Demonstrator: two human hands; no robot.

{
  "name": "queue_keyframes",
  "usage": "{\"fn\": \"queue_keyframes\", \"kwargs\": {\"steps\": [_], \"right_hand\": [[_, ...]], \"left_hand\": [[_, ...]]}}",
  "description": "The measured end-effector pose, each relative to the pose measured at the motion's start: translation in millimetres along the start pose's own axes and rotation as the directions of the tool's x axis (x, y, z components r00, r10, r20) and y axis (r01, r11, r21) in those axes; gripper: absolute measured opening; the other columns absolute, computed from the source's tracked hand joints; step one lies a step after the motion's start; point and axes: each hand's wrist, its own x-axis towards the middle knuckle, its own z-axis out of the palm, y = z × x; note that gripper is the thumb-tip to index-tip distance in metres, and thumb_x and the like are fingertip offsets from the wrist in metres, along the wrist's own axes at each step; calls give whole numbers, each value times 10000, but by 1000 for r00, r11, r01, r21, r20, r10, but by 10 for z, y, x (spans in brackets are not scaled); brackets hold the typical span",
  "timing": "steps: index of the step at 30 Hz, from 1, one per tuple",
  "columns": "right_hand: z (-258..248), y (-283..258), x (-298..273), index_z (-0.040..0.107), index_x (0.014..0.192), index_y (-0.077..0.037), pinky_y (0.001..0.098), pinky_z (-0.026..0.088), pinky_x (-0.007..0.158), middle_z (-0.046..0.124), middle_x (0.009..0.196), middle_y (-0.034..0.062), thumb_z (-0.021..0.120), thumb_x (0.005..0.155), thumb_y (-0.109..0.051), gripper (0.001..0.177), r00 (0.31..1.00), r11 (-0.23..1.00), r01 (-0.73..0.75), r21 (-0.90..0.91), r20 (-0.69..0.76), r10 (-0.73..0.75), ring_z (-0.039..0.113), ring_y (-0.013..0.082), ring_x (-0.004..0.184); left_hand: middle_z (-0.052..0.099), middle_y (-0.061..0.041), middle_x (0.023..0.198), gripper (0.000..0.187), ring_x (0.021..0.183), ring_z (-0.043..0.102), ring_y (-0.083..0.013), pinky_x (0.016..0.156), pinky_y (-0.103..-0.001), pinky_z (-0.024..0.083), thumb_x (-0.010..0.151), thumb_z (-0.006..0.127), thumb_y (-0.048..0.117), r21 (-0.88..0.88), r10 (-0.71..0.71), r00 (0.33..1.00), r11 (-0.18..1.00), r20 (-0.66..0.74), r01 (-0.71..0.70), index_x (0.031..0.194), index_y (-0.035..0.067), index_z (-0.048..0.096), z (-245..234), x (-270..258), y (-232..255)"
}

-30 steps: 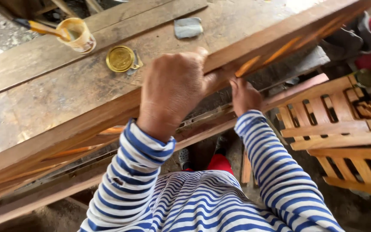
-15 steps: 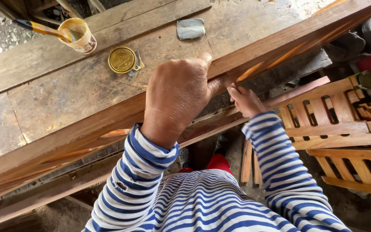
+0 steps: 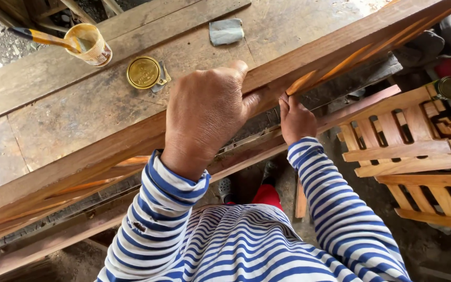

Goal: Manual sanding of wooden furniture slats to smooth the edges using a hand tool

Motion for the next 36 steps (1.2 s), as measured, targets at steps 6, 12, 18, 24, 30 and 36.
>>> {"fn": "queue_keyframes", "kwargs": {"steps": [6,12,18,24,30,36], "right_hand": [[-148,-173,65,682,916,-82,514,400,789,705,989,178,303,1056,-467,558,909,908,-255,333,402,108,619,411,895],[-618,5,-538,544,926,-91,272,214,356,353,506,-25,388,1084,-462,432,745,333,-605,723,661,-83,253,102,351],[-517,971,-831,609,1170,-87,225,300,330,477,621,-1,509,1069,-315,269,847,382,-530,757,486,215,350,77,411],[-853,956,-483,677,1004,-123,301,370,503,605,726,28,485,1049,-414,351,913,778,-405,481,263,312,490,135,591],[-719,724,212,436,1500,-8,507,359,1115,495,1491,224,256,1049,-541,721,935,936,-288,204,271,228,486,402,1333],[-691,623,634,568,1216,-112,615,472,821,677,1147,261,312,1081,-515,495,954,985,-158,69,267,134,632,492,1020]], "left_hand": [[696,-92,653,443,559,684,-347,467,-471,510,913,770,573,-21,-10,1000,1000,24,11,940,137,694,-7,-7,0],[568,-23,482,696,396,571,-169,336,-341,465,993,497,786,52,-27,999,998,27,25,1064,145,760,-28,5,-9],[670,-184,669,772,634,678,-404,513,-530,498,1009,335,793,-23,-156,978,987,135,160,845,125,684,-129,67,20],[473,-68,537,774,531,564,-284,492,-444,413,940,162,823,16,-328,895,941,304,339,697,173,506,-169,139,36],[645,-151,654,711,713,636,-456,610,-574,435,1053,424,775,100,-426,879,905,214,414,708,192,639,-76,188,14],[622,-158,625,724,683,625,-465,587,-574,439,1063,519,762,149,-438,885,897,160,417,625,190,591,-42,173,37]]}}
